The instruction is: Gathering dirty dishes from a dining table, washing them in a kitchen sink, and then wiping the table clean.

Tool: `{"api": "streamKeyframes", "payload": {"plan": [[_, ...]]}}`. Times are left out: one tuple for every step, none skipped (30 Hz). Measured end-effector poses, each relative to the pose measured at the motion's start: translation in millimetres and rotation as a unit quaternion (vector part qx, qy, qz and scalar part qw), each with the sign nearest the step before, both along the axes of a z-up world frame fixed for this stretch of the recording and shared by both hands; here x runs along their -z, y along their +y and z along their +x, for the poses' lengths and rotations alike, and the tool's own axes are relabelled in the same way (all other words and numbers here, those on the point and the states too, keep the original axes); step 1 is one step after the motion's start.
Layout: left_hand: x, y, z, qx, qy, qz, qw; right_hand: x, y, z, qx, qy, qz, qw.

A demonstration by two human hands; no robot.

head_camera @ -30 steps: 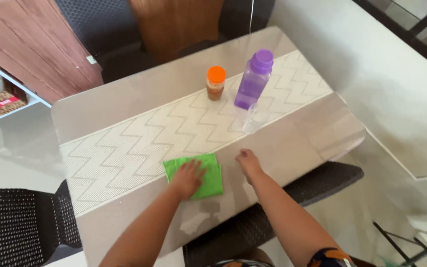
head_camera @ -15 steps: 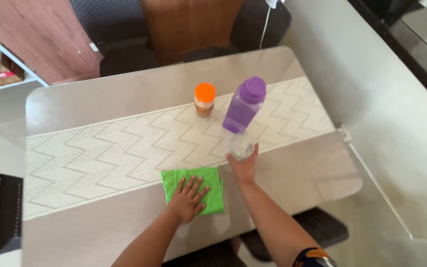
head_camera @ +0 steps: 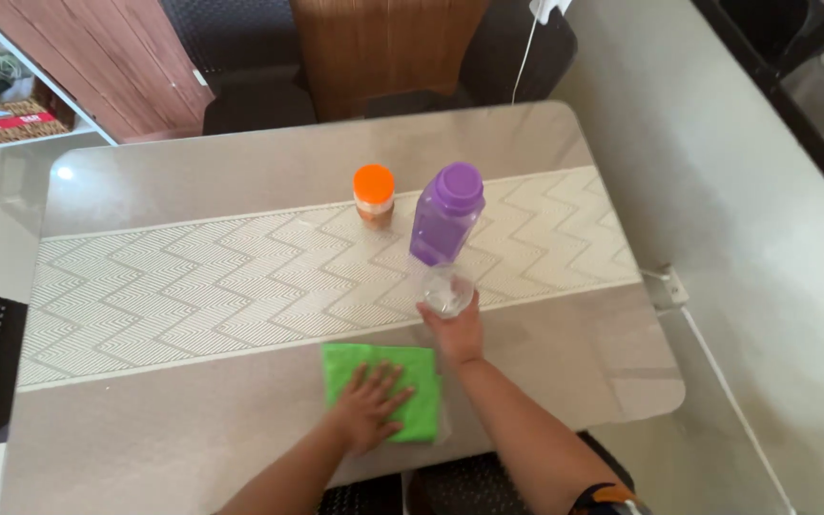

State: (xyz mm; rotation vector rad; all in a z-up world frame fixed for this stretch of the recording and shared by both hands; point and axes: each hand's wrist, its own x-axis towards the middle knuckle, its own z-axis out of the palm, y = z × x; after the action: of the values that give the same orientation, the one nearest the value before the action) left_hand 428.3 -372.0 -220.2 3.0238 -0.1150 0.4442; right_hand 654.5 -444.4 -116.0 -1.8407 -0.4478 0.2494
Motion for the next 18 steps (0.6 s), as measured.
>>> {"api": "streamKeyframes", "payload": {"plan": [[2,-9,10,0.008,0.073,-0.03,0.997,-7,-3,0,0.022,0.01,-0.04,0.999],[3,-18,20,0.016,0.145,-0.058,0.988,-15,-6,0,0.044,0.021,-0.08,0.996],[-1,-22,29,0.022,0.139,-0.051,0.989,-19,-8,6,0.051,0.015,-0.073,0.996],[-4,-26,38,-0.006,0.046,-0.043,0.998,-23,-10,12,0.028,-0.013,-0.064,0.997],[-5,-41,35,-0.036,-0.04,-0.043,0.998,-22,-19,8,0.001,-0.034,-0.063,0.997],[-4,-50,37,-0.034,-0.038,-0.046,0.998,-18,-26,5,0.004,-0.032,-0.065,0.997],[-3,-49,48,-0.047,-0.019,-0.056,0.997,-16,-22,10,0.025,-0.023,-0.071,0.997],[-3,-48,59,-0.06,0.001,-0.067,0.996,-14,-19,15,0.046,-0.013,-0.076,0.996],[-5,-50,64,-0.061,-0.003,-0.063,0.996,-12,-21,19,0.045,-0.016,-0.072,0.996],[-6,-53,69,-0.075,-0.015,-0.058,0.995,-9,-23,23,0.044,-0.026,-0.074,0.996],[-7,-53,78,-0.09,-0.029,-0.052,0.994,-6,-23,31,0.042,-0.038,-0.075,0.996],[-10,-47,89,-0.092,-0.034,-0.047,0.994,-7,-19,39,0.041,-0.043,-0.069,0.996],[-12,-49,97,-0.112,-0.05,-0.048,0.991,-6,-21,44,0.038,-0.04,-0.068,0.996],[-13,-51,106,-0.133,-0.066,-0.049,0.988,-5,-23,51,0.035,-0.037,-0.068,0.996],[-10,-52,116,-0.14,-0.066,-0.053,0.987,-7,-25,57,0.028,-0.038,-0.072,0.996],[-7,-53,126,-0.173,-0.07,-0.041,0.982,-8,-28,63,0.026,-0.032,-0.067,0.997],[-4,-52,134,-0.204,-0.073,-0.027,0.976,-9,-28,68,0.025,-0.026,-0.061,0.998],[-1,-48,146,-0.21,-0.072,-0.028,0.975,-14,-28,78,0.018,-0.025,-0.063,0.998]]}}
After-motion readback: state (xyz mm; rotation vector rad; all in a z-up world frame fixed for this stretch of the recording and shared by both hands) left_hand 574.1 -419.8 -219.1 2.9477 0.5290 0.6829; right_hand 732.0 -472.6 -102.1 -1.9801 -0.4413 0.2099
